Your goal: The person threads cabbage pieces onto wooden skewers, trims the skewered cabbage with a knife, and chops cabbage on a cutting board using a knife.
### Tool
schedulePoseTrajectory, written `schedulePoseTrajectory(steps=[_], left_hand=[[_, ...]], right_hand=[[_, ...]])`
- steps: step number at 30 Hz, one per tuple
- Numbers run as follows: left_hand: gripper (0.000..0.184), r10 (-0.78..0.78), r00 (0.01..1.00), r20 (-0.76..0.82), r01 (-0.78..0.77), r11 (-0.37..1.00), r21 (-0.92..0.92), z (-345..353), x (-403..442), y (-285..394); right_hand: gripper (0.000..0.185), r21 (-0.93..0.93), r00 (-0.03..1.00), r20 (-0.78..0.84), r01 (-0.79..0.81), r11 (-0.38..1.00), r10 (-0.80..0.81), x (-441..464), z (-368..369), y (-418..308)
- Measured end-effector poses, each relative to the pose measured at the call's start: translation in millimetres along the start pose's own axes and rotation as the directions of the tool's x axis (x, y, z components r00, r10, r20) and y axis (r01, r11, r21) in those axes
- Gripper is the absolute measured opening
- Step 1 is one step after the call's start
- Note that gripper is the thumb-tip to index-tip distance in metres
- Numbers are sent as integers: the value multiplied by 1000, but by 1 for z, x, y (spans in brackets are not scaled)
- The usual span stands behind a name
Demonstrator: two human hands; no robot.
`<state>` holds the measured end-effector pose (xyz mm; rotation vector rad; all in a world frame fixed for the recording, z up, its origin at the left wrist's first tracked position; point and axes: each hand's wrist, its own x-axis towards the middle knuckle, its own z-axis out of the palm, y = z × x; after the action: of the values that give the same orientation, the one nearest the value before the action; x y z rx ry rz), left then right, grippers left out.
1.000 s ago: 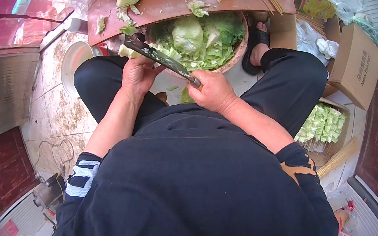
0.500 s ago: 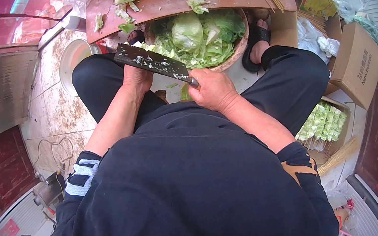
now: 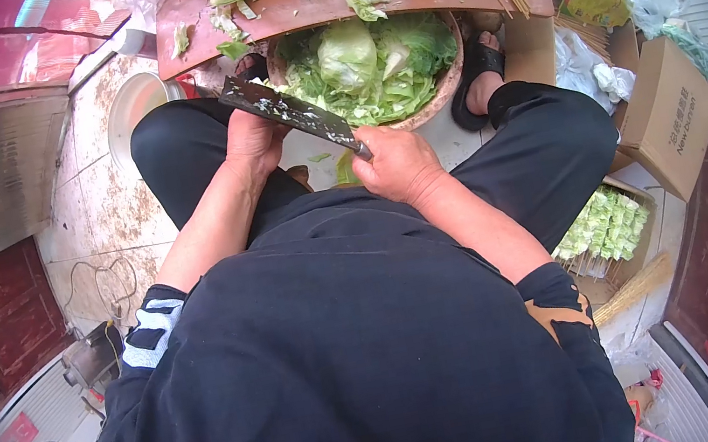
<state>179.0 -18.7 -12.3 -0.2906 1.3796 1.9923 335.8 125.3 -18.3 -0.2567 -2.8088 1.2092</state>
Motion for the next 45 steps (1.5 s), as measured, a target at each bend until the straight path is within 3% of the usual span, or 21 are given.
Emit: schedulePoseTrajectory(steps=[3, 5, 8, 11, 19, 23, 29, 36, 41, 45], left_hand=[[29, 86, 994, -68, -81, 994, 71, -2, -1, 5], [28, 121, 991, -60, -116, 990, 85, -4, -1, 15], [31, 151, 988, -17, -147, 979, 143, -2, -6, 28], [44, 80, 997, -11, -78, 989, 126, -1, -6, 30], [41, -36, 997, 62, 44, 991, -130, -6, 5, 14], [30, 31, 999, 26, -29, 995, -96, -5, 10, 2], [31, 59, 994, 89, -48, 991, -126, -10, 15, -6], [27, 24, 998, 66, -12, 984, -179, -7, 11, -8], [25, 8, 1000, 21, -4, 987, -163, -5, 10, -4], [41, 62, 998, -25, -63, 997, -40, -4, 8, 4]], right_hand=[[20, 32, 992, 67, -109, 993, 107, 1, -2, 5], [26, -53, 914, 213, -343, 938, 346, 1, -6, 10], [25, -53, 901, 175, -394, 917, 397, 0, 0, 20], [24, 1, 928, 124, -354, 935, 351, 3, 1, 18], [18, 80, 990, 2, -141, 987, 142, 1, 5, 9], [13, 52, 998, -64, -13, 999, 16, 0, 5, 7], [15, 46, 995, -79, 59, 997, -55, 0, 1, -2], [17, 3, 997, -65, 34, 999, -34, 0, 1, 0], [23, -25, 995, 36, -94, 995, 95, 2, 1, 3], [23, -40, 958, 116, -259, 965, 262, 3, -1, 10]])
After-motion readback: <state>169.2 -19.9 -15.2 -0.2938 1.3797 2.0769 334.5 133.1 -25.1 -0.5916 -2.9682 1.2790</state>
